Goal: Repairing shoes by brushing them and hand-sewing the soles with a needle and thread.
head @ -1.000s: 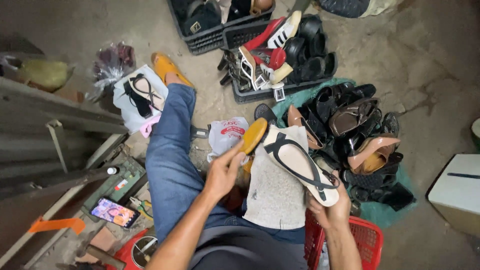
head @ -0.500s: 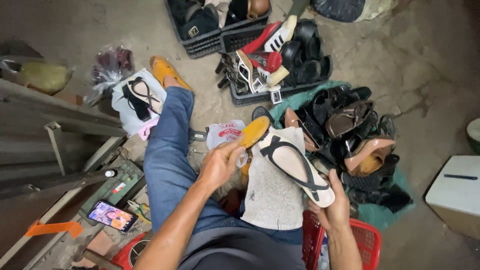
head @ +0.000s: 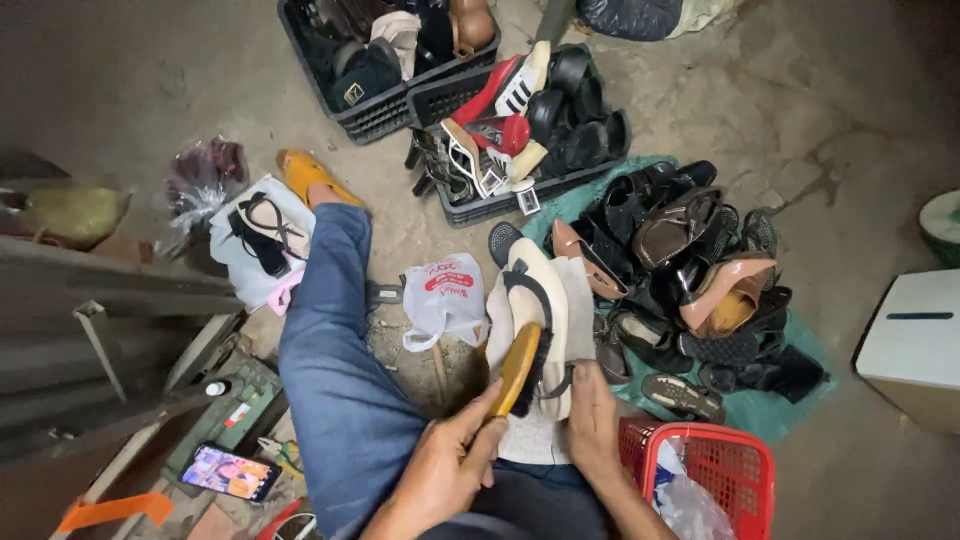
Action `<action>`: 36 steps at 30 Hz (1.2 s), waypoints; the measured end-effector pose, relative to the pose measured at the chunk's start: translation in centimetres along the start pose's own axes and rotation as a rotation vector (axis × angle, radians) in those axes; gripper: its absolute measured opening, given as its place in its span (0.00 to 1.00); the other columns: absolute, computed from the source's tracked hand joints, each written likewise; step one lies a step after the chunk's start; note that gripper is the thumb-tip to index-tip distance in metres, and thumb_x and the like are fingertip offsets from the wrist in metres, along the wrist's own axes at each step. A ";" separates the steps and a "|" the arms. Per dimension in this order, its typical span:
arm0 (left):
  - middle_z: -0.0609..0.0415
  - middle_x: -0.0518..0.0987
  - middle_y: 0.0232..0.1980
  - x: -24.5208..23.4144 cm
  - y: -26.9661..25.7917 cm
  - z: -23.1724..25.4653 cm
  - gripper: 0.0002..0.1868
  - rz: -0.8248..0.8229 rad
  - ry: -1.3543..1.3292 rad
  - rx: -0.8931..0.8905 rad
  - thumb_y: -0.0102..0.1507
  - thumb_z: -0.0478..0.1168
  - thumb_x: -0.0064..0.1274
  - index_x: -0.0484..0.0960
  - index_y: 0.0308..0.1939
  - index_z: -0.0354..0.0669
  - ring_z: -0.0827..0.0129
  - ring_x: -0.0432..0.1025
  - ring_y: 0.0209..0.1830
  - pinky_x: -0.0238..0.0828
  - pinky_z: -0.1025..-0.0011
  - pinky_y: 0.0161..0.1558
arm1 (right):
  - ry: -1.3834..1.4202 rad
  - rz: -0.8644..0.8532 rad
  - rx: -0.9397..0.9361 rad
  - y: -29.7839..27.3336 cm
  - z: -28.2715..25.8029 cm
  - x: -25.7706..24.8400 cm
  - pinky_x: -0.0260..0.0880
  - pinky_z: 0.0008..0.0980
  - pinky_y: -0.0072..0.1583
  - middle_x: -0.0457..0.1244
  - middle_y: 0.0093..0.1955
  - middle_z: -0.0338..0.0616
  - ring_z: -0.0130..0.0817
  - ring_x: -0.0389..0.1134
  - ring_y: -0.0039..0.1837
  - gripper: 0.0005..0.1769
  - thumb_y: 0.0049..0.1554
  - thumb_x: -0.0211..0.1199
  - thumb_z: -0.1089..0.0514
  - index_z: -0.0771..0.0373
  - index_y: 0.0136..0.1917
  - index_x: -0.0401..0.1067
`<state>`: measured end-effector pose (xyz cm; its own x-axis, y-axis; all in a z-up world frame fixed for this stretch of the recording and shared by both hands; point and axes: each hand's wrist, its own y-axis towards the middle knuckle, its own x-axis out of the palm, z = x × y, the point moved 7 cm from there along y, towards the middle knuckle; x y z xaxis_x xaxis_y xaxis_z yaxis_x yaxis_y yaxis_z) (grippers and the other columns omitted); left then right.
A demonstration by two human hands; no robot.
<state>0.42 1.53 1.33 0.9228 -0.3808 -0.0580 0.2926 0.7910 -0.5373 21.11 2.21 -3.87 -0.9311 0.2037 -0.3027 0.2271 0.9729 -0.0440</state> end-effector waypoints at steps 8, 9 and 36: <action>0.53 0.79 0.26 -0.5 6.0 2.4 0.27 0.269 0.028 0.292 0.65 0.42 0.48 0.75 0.68 0.37 0.71 0.66 0.18 0.65 0.72 0.22 | -0.205 -0.084 -0.226 -0.2 -1.6 1.4 0.66 0.32 0.45 0.64 0.39 0.43 0.33 0.61 0.38 0.14 0.67 0.44 0.58 0.65 0.47 0.69; 0.52 0.81 0.27 0.0 6.4 2.8 0.28 0.255 0.049 0.318 0.65 0.42 0.48 0.74 0.68 0.35 0.71 0.67 0.19 0.67 0.73 0.23 | -0.190 -0.053 -0.234 -0.3 -1.4 1.0 0.66 0.31 0.46 0.64 0.40 0.43 0.31 0.61 0.39 0.14 0.67 0.44 0.59 0.65 0.47 0.69; 0.56 0.70 0.18 -0.4 3.8 -0.7 0.25 0.205 0.194 0.346 0.65 0.41 0.51 0.78 0.66 0.41 0.71 0.57 0.15 0.57 0.68 0.19 | -0.704 -0.153 -0.309 1.2 -5.0 -1.3 0.70 0.32 0.48 0.69 0.46 0.41 0.37 0.69 0.44 0.14 0.56 0.61 0.48 0.61 0.42 0.75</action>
<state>0.98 4.40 -1.28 0.9161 -0.2560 -0.3088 0.2055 0.9607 -0.1867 21.18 3.71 1.25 -0.5219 0.0479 -0.8517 -0.0750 0.9920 0.1018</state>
